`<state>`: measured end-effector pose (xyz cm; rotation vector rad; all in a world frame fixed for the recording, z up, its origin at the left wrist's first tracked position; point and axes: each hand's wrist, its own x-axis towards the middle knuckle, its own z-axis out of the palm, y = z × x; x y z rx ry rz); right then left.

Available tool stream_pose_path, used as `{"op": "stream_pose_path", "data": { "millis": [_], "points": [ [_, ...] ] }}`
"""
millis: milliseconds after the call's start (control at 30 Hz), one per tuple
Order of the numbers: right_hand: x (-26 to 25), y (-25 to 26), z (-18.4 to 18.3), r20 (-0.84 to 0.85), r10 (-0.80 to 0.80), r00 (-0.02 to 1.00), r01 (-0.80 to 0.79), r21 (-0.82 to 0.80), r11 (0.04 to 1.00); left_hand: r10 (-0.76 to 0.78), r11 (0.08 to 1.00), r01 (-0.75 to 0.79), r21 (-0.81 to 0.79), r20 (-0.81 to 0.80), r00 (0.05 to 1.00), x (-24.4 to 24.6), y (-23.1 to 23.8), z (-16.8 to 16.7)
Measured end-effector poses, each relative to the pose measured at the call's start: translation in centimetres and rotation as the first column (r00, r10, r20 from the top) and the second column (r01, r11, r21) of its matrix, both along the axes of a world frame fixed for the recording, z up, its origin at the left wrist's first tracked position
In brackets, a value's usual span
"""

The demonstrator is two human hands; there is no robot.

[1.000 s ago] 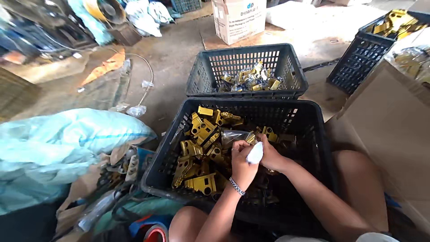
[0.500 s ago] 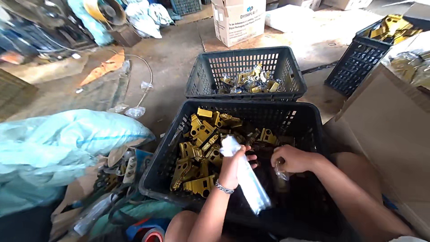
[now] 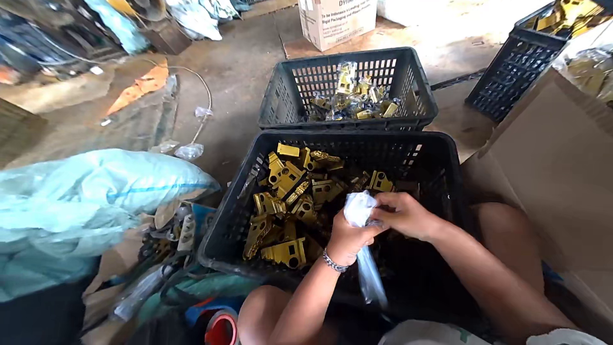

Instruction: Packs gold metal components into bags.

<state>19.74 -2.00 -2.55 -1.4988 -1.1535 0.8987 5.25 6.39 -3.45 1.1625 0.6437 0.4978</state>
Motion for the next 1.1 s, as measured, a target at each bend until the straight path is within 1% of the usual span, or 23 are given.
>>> {"op": "stream_pose_path", "data": {
  "millis": [33, 100, 167, 200, 233, 267, 300, 333, 367, 400, 433, 467, 500, 533, 567, 633, 700, 767, 833, 900, 1000, 1067, 1100],
  "points": [
    [0.3, -0.3, 0.4, -0.144, -0.001, 0.990, -0.004, -0.038, 0.999, -0.063, 0.986, 0.070, -0.153, 0.047, 0.997, -0.5, 0.4, 1.2],
    [0.3, -0.5, 1.0, -0.310, -0.023, 0.950, -0.007, -0.095, 0.995, -0.137, 0.937, 0.157, -0.311, 0.084, 0.987, -1.0, 1.3, 2.5],
    [-0.4, -0.6, 0.9, -0.348, -0.089, 0.933, 0.036, -0.155, 0.987, -0.133, 0.927, 0.151, -0.343, 0.077, 0.988, -0.9, 1.6, 2.5],
    [-0.8, -0.6, 0.6, -0.349, -0.118, 0.930, 0.058, -0.177, 0.983, -0.138, 0.942, 0.152, -0.299, 0.066, 0.988, -0.8, 1.7, 2.3],
    [-1.1, -0.8, 0.3, -0.341, -0.125, 0.932, 0.064, -0.185, 0.981, -0.142, 0.971, 0.146, -0.190, 0.035, 0.989, -0.8, 1.8, 1.9],
    [-1.3, -1.2, 0.1, -0.324, -0.095, 0.941, 0.034, -0.189, 0.981, -0.131, 0.991, 0.133, 0.020, -0.046, 0.990, -0.8, 2.2, 1.4],
    [-1.3, -1.7, 0.0, -0.309, -0.039, 0.950, -0.022, -0.193, 0.981, -0.066, 0.946, 0.118, 0.303, -0.178, 0.982, -0.8, 3.0, 0.7],
    [-1.3, -2.1, -0.2, -0.302, 0.007, 0.953, -0.072, -0.206, 0.976, 0.047, 0.834, 0.131, 0.535, -0.307, 0.950, -0.9, 4.1, -0.1],
    [-1.5, -2.4, -0.4, -0.311, 0.010, 0.950, -0.085, -0.230, 0.970, 0.172, 0.734, 0.162, 0.660, -0.411, 0.895, -1.1, 5.3, -0.6],
    [-1.6, -2.6, -0.6, -0.337, -0.039, 0.941, -0.050, -0.253, 0.966, 0.278, 0.682, 0.163, 0.713, -0.458, 0.844, -1.3, 6.5, -1.0],
    [-1.4, -2.5, -0.7, -0.361, -0.130, 0.923, 0.030, -0.270, 0.962, 0.355, 0.667, 0.110, 0.737, -0.444, 0.823, -1.5, 7.4, -1.1],
    [-1.2, -2.2, -1.0, -0.354, -0.230, 0.907, 0.132, -0.279, 0.951, 0.391, 0.675, 0.038, 0.737, -0.401, 0.829, -1.4, 7.5, -0.8],
    [-1.0, -1.9, -1.4, -0.316, -0.288, 0.904, 0.198, -0.287, 0.937, 0.371, 0.707, -0.019, 0.707, -0.348, 0.861, -1.4, 6.9, -0.3],
    [-0.9, -1.8, -1.8, -0.266, -0.276, 0.924, 0.199, -0.282, 0.938, 0.279, 0.782, -0.028, 0.622, -0.311, 0.909, -1.4, 5.7, 0.2],
    [-0.9, -1.7, -2.0, -0.230, -0.195, 0.954, 0.136, -0.248, 0.959, 0.147, 0.850, 0.025, 0.526, -0.283, 0.948, -1.4, 4.5, 0.3],
    [-1.1, -0.9, -2.4, -0.168, -0.001, 0.986, -0.024, -0.151, 0.988, -0.064, 0.897, 0.177, 0.406, -0.276, 0.959, -0.9, 3.6, -0.6],
    [-1.2, 0.1, -2.8, -0.186, 0.002, 0.983, -0.030, -0.143, 0.989, -0.123, 0.930, 0.216, 0.299, -0.299, 0.946, -0.8, 4.1, -1.4],
    [-0.5, 1.2, -3.2, -0.250, -0.031, 0.968, -0.015, -0.179, 0.984, -0.133, 0.968, 0.177, 0.181, -0.229, 0.964, -0.9, 5.2, -1.2],
    [0.3, 2.2, -3.2, -0.272, 0.053, 0.961, -0.119, -0.233, 0.965, -0.159, 0.977, 0.179, 0.119, -0.160, 0.974, -1.1, 5.6, -0.8],
    [1.3, 3.4, -3.1, -0.249, 0.181, 0.951, -0.248, -0.270, 0.930, -0.156, 0.975, 0.179, 0.131, -0.167, 0.974, -1.2, 5.5, -1.2],
    [2.9, 5.5, -2.9, -0.162, 0.277, 0.947, -0.317, -0.351, 0.881, -0.050, 0.970, 0.106, 0.217, -0.249, 0.967, -0.8, 5.6, -2.3],
    [3.6, 6.7, -3.4, -0.139, 0.363, 0.921, -0.388, -0.376, 0.841, -0.006, 0.981, 0.049, 0.186, -0.229, 0.974, -0.3, 5.5, -3.0],
    [3.6, 7.2, -3.9, -0.132, 0.412, 0.902, -0.431, -0.356, 0.829, 0.007, 0.986, 0.029, 0.166, -0.209, 0.978, -0.1, 5.4, -3.2]
  ]
}}
